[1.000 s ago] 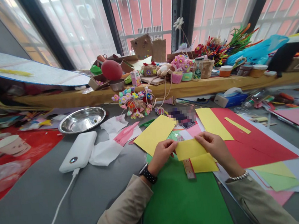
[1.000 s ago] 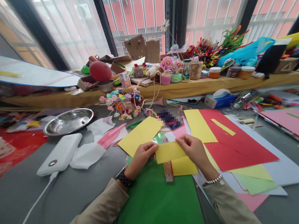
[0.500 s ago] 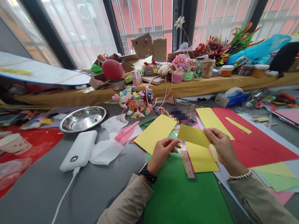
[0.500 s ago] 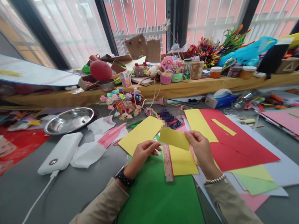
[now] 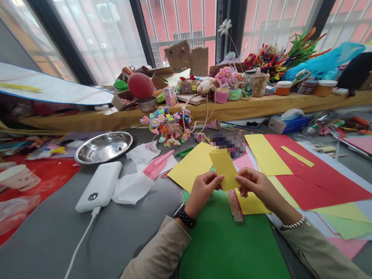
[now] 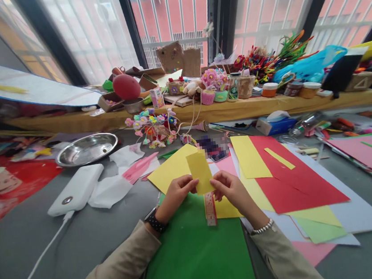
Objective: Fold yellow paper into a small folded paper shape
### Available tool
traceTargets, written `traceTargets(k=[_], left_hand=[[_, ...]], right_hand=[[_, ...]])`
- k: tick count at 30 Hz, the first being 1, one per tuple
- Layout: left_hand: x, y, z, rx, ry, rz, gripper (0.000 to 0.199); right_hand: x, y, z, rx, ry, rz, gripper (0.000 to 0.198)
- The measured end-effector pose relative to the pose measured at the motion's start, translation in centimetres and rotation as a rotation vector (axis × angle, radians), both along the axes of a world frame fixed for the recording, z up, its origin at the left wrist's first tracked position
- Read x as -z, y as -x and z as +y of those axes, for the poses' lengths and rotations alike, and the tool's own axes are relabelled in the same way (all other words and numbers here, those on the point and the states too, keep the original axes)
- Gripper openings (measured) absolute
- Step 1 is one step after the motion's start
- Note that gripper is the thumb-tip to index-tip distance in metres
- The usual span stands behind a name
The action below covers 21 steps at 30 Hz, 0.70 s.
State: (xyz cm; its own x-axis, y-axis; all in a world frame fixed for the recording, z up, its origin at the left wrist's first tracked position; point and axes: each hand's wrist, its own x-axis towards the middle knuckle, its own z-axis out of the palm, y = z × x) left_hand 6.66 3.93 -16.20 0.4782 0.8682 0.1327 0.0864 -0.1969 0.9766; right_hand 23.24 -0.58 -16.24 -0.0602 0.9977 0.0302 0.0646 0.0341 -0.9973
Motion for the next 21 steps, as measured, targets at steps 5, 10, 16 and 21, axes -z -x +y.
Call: traceTargets(k=[5,10,16,21], left_hand=[[0.0,0.1,0.0,-0.023,-0.014,0.066,0.031],[0.2,0.1,0.0,0.022,-0.013,0.096,0.032],[0.3,0.1,-0.2,-0.008,0.012,0.036,0.030],[1.0,0.1,0.0,0.112,0.056,0.008,0.028]], right_hand=[[0.1,-0.1,0.1,-0.012,-0.052,-0.131,0.025],[0.4,-0.3,0.4,0.066,-0.087,-0.179,0.022],[0.5,-0.4,0.4,0.062,-0.044,-0.120,0.022],[0.6,-0.4,0.3,0.089,-0.049,-0.082,0.022]])
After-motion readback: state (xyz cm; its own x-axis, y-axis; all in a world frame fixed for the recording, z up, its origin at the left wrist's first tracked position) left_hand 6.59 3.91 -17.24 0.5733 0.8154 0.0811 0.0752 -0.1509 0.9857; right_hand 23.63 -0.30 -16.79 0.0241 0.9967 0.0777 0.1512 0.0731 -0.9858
